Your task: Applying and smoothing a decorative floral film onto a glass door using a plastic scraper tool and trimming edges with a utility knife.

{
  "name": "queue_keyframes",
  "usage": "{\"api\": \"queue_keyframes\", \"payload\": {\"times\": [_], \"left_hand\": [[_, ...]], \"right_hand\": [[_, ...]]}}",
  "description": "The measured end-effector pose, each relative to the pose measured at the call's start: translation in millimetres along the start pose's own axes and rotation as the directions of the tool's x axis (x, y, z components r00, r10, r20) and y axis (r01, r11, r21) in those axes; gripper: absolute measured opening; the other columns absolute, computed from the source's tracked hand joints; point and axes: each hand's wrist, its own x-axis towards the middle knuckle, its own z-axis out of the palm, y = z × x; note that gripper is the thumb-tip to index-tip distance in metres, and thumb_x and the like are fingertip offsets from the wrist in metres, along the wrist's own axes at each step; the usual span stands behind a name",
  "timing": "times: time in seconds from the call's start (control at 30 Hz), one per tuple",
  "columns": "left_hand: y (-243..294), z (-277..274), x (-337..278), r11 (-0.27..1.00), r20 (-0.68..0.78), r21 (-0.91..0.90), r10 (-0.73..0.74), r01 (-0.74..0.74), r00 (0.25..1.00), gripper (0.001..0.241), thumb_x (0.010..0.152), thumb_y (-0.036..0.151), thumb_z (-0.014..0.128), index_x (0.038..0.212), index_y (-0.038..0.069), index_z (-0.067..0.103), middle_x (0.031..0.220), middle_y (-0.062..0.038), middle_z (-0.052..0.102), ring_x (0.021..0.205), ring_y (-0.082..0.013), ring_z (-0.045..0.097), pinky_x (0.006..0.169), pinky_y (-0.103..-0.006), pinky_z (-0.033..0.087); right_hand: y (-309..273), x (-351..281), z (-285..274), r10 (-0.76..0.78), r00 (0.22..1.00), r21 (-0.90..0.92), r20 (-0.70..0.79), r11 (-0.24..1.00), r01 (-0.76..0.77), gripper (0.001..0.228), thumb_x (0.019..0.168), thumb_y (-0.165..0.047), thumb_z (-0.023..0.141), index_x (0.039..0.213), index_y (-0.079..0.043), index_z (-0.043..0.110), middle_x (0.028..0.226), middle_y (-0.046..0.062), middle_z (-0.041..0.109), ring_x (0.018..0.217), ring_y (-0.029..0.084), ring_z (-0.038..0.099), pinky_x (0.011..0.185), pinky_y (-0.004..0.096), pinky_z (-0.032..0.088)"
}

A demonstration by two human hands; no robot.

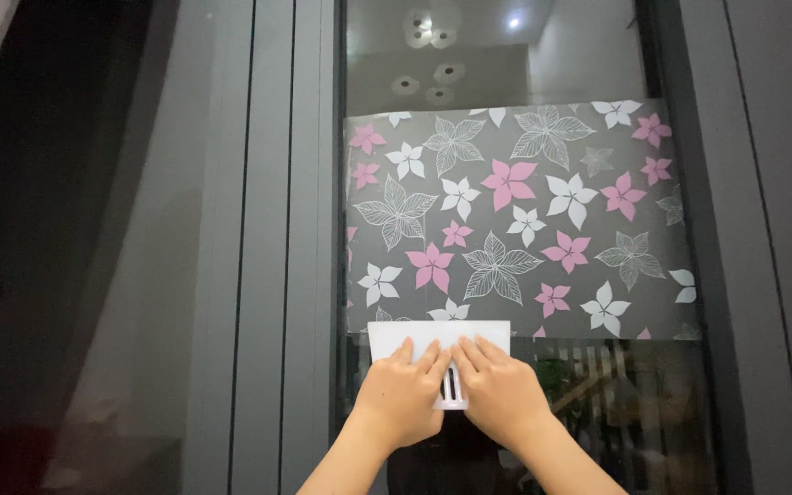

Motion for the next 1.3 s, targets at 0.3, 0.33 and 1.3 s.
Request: {"api": "queue_keyframes", "payload": {"times": [0.3, 0.33, 1.3], "left_hand": [[-10.9, -40.8, 58.0, 0.996, 0.147, 0.021, -0.089, 0.087, 0.985, 0.068, 0.07, 0.022, 0.06, 0.135, 0.007, 0.064, 0.134, -0.011, 0.067, 0.114, -0.0445, 0.061, 0.07, -0.0531, 0.056], [-8.1, -55.5, 66.0, 0.99, 0.254, 0.01, -0.136, 0.138, 0.958, 0.071, 0.072, 0.02, 0.057, 0.142, 0.006, 0.061, 0.138, -0.016, 0.066, 0.124, -0.049, 0.061, 0.094, -0.0563, 0.055], [-61.2, -26.7, 144.1, 0.975, -0.001, 0.134, -0.18, 0.179, 0.984, 0.068, 0.067, 0.023, 0.06, 0.135, 0.016, 0.069, 0.132, -0.007, 0.071, 0.124, -0.0386, 0.064, 0.094, -0.0544, 0.056]], "right_hand": [[32.5, 46.5, -8.3, 0.099, 0.993, -0.042, 0.066, 0.994, -0.097, 0.047, 0.08, -0.016, 0.061, 0.126, -0.016, 0.072, 0.128, 0.004, 0.074, 0.12, 0.023, 0.069, 0.077, 0.037, 0.061], [35.1, 52.3, -11.8, 0.138, 0.977, -0.059, 0.163, 0.99, -0.13, 0.053, 0.078, -0.016, 0.06, 0.13, -0.018, 0.071, 0.129, 0.004, 0.074, 0.124, 0.024, 0.067, 0.087, 0.035, 0.06], [96.7, 136.8, 5.8, 0.129, 0.991, -0.144, -0.024, 0.981, -0.131, 0.047, 0.082, -0.026, 0.061, 0.127, -0.02, 0.073, 0.127, 0.002, 0.075, 0.123, 0.024, 0.068, 0.087, 0.039, 0.061]]}}
